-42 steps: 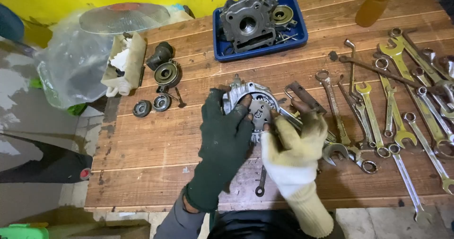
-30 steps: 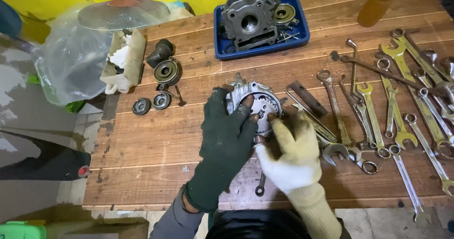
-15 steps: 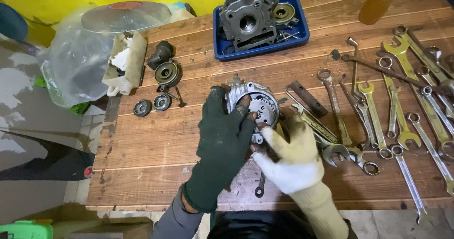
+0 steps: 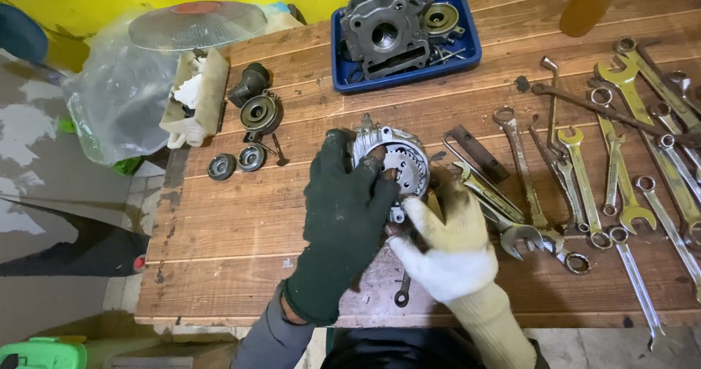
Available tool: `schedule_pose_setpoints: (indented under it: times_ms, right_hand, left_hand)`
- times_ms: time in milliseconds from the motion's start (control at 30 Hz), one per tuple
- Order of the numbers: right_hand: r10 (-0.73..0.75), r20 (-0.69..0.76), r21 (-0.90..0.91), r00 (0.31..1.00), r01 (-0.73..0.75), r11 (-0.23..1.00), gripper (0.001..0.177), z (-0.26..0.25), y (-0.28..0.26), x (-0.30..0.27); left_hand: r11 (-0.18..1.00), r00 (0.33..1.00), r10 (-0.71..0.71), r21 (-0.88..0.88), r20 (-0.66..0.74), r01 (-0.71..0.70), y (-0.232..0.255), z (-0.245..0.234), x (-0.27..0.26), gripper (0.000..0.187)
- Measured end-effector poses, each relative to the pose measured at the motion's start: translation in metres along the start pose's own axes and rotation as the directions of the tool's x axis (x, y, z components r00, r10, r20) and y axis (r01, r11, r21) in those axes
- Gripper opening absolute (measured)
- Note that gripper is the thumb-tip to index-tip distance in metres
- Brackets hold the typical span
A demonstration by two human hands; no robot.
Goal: The person cleans a metallic engine component on a wooden workbench. They use a brush to scrub the surface and a cloth to wipe away residue. The person repeatedly rotates and repositions the part to access different areas.
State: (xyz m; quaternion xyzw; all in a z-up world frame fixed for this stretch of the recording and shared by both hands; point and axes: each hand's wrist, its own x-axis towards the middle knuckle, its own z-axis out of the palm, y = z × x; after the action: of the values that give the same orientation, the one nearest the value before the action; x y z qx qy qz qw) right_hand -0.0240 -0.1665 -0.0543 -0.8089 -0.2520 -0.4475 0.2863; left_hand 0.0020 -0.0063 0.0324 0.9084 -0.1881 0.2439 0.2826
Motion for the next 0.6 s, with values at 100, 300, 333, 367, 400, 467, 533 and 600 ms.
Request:
schedule_pose_setpoints:
  times_ms: [100, 300, 333, 367, 400, 467, 533, 600]
  right_hand:
    - [0.049, 0.075, -0.05, 0.996, -0.045, 0.998, 0.044, -0.009, -0.009, 0.02]
    - [0.094, 0.095, -0.023, 0.991, -0.092, 0.996, 0.058, -0.008, -0.005, 0.003]
    - [0.094, 0.095, -0.023, 0.991, -0.092, 0.995, 0.058, -0.01, -0.008, 0.007]
    - [0.089, 0.09, -0.036, 0.992, -0.086, 0.996, 0.052, -0.011, -0.01, 0.012]
    - [0.084, 0.085, -0.049, 0.993, -0.08, 0.996, 0.046, -0.013, -0.012, 0.016]
    - [0.109, 0.07, -0.088, 0.992, -0.103, 0.991, 0.045, -0.014, -0.017, 0.018]
    - [0.133, 0.054, -0.124, 0.99, -0.126, 0.984, 0.043, -0.015, -0.021, 0.018]
    - [0.15, 0.055, -0.134, 0.987, -0.142, 0.981, 0.048, -0.015, -0.022, 0.018]
  left_hand:
    - [0.998, 0.999, -0.046, -0.042, 0.009, 0.046, 0.002, 0.002, -0.002, 0.036]
    - [0.999, 0.992, 0.04, -0.026, -0.116, -0.044, -0.005, 0.014, -0.014, 0.032]
    - [0.999, 0.992, 0.041, -0.025, -0.116, -0.044, -0.004, 0.015, -0.014, 0.032]
    - [0.998, 0.987, 0.059, -0.015, -0.152, -0.062, -0.003, 0.016, -0.014, 0.03]
    - [0.997, 0.979, 0.077, -0.004, -0.188, -0.079, -0.002, 0.017, -0.014, 0.028]
    - [0.998, 0.983, 0.058, -0.001, -0.174, -0.059, -0.001, 0.017, -0.013, 0.027]
    - [0.999, 0.986, 0.038, 0.003, -0.16, -0.038, -0.003, 0.018, -0.014, 0.027]
    - [1.0, 0.989, -0.006, -0.02, -0.15, 0.003, -0.006, 0.022, -0.016, 0.032]
